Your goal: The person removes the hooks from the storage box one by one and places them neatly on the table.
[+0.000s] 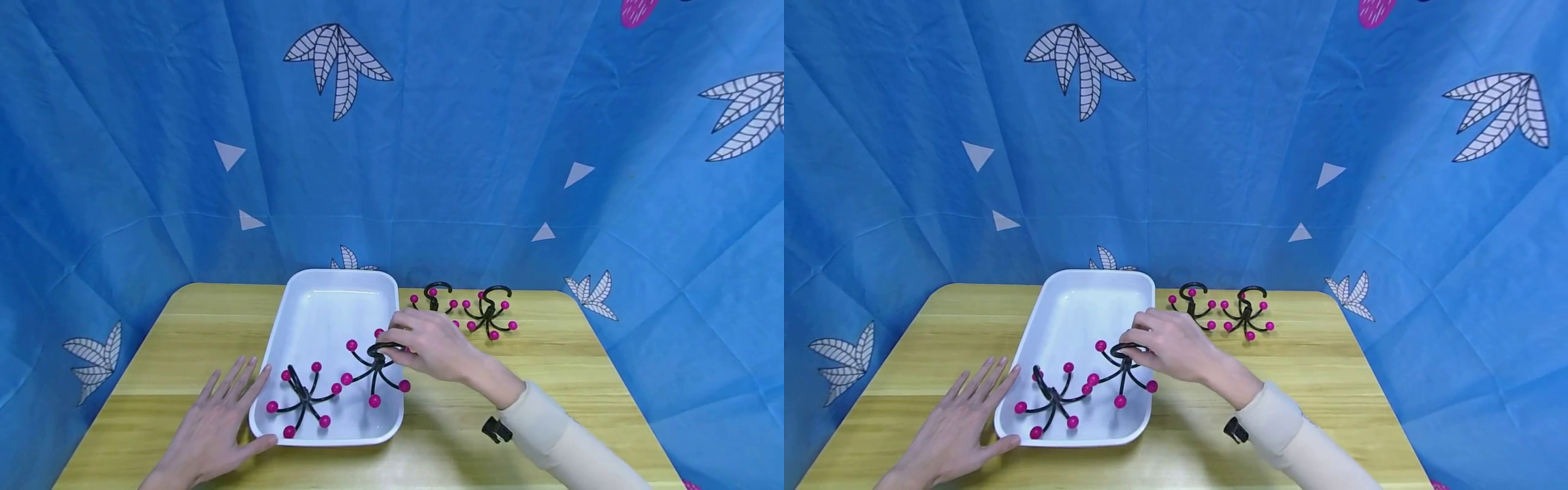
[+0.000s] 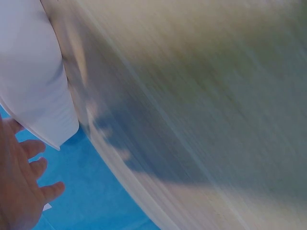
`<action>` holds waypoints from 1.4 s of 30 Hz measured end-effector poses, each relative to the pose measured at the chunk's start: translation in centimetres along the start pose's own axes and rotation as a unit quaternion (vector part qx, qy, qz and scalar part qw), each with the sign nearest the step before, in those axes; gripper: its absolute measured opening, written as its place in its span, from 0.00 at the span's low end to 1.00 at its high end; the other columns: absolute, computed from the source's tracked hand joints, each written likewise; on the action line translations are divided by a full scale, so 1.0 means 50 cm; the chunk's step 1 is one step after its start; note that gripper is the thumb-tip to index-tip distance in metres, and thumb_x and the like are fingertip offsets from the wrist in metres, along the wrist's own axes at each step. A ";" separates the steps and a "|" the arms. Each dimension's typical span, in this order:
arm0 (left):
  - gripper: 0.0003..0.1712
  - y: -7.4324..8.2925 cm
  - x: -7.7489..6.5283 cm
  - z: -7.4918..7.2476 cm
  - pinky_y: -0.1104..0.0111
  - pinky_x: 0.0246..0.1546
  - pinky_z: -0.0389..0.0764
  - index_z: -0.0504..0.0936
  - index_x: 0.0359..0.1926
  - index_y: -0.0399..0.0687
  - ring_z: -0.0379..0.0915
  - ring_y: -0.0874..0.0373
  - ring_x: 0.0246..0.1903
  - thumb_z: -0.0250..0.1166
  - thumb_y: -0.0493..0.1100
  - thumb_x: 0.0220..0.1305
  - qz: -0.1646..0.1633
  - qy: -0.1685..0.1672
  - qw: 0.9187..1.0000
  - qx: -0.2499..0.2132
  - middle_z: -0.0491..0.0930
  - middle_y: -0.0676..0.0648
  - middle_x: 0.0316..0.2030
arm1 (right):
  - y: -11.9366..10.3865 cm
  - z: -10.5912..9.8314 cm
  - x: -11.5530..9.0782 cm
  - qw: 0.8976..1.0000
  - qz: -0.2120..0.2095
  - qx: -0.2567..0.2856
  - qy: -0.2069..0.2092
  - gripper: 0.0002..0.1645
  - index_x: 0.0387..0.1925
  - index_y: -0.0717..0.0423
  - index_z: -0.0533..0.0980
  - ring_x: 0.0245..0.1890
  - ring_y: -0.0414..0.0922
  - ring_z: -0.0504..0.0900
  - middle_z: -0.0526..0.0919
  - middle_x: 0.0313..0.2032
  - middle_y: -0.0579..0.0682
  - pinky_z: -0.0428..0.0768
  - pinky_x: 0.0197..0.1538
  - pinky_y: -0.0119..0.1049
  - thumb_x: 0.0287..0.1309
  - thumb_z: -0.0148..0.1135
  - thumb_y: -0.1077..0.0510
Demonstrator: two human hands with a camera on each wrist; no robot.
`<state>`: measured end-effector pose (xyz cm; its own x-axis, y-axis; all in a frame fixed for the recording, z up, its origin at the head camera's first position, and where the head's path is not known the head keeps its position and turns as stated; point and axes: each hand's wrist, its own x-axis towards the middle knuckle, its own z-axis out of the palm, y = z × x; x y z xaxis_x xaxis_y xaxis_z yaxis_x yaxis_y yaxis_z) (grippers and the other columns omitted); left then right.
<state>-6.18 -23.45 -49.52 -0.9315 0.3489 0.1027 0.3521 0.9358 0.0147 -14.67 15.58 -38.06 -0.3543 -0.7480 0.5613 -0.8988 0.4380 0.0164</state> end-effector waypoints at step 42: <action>0.64 0.000 0.001 0.000 0.35 0.79 0.60 0.63 0.81 0.52 0.56 0.36 0.80 0.56 0.88 0.55 -0.007 -0.005 1.000 -0.001 0.62 0.37 0.81 | 0.044 -0.074 -0.147 0.999 0.017 -0.020 0.035 0.14 0.42 0.48 0.88 0.27 0.35 0.79 0.85 0.33 0.41 0.75 0.28 0.20 0.76 0.60 0.48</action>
<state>-6.20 -23.42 -49.52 -0.9371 0.3366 0.0930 0.3395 0.9404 0.0175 -13.10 23.90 -39.07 -0.3638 -0.6962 0.6189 -0.8755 0.4825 0.0281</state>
